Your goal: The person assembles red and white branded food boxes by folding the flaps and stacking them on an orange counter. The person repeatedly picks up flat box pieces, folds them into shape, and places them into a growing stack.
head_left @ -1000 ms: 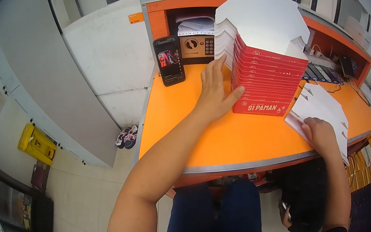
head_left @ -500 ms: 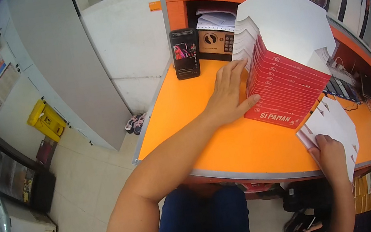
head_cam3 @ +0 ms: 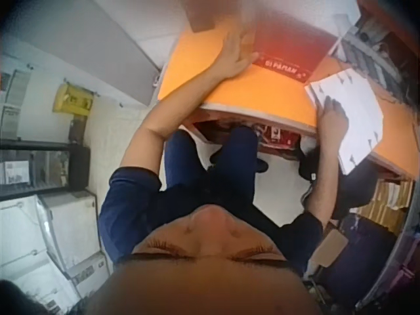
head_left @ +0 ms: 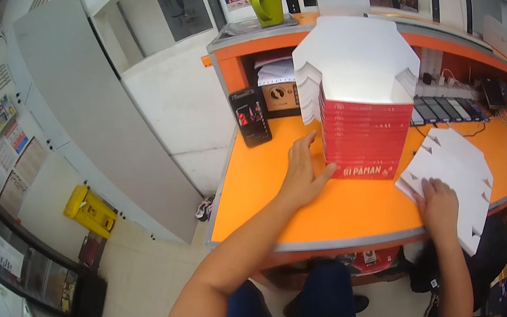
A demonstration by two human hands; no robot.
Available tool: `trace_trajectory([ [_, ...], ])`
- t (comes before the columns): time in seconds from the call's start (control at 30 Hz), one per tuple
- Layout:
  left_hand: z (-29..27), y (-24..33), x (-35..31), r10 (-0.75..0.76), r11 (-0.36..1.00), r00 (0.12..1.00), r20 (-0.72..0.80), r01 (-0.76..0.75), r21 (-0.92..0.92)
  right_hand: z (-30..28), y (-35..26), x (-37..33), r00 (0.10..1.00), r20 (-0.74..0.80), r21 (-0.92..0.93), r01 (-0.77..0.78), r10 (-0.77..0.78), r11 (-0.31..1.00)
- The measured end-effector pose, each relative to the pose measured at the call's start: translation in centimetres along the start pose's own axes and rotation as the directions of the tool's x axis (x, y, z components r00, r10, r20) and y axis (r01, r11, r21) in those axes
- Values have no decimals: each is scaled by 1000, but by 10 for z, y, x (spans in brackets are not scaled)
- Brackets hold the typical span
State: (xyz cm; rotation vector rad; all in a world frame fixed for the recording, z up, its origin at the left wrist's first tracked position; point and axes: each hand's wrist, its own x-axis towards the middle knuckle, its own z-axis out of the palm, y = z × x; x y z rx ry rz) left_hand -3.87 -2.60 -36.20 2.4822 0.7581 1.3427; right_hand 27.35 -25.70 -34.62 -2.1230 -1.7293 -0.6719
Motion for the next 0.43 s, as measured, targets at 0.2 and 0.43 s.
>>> trace_trajectory([
  [0.2,-6,-8,-2,-147,989,989,-9,147,-22,18,-6,1,998,-51,12,-42,42,999],
  [0.43,-3,-11,-6,-174,984,984,32,175,-34,16,0,0,991,61,-10,-118,118,993],
])
